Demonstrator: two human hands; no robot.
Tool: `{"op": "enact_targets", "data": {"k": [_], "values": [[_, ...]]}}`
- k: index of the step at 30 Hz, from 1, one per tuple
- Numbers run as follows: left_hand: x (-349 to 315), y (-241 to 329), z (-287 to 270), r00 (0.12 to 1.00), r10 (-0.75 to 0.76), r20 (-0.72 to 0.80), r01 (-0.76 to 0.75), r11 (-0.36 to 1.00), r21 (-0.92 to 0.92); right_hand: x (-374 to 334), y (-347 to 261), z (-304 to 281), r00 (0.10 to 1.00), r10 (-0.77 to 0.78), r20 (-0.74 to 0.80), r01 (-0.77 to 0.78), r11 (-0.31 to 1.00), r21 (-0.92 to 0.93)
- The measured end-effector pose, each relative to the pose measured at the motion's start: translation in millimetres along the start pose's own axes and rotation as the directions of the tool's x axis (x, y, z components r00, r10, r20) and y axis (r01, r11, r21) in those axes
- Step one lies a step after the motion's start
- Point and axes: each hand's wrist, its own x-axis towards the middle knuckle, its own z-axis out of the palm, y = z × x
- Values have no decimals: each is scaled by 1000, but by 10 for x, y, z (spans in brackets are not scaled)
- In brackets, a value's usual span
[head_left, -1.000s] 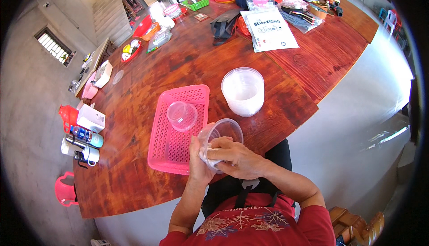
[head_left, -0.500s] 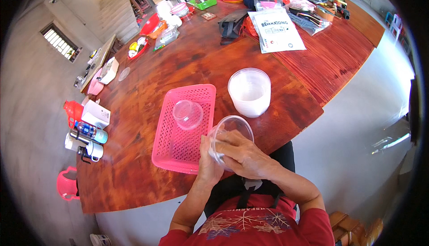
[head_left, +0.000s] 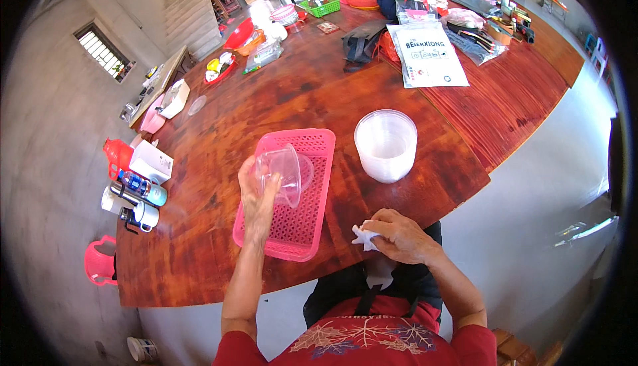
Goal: The person carries a pink basket containing plastic containers to a wooden table. They take out a white bowl and a clear plastic cup, wiping each with a white cloth. The person wipes the inside and outside of the items and places them back into the basket.
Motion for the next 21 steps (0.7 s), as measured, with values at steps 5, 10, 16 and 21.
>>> {"op": "enact_targets", "data": {"k": [5, 10, 16, 21], "values": [[511, -671, -184, 960, 279, 16, -243, 806, 540, 12, 389, 362, 971, 40, -237, -106, 956, -274], [575, -825, -107, 945, 298, 134, -295, 600, 744, 11, 559, 469, 926, 10, -378, -88, 978, -189], [534, -903, -108, 954, 252, 161, -280, 567, 774, 16, 568, 530, 903, -17, -430, -88, 971, -223], [229, -516, 65, 885, 373, 279, -431, 429, 794, -3, 580, 522, 899, -25, -438, -97, 962, -254]]}}
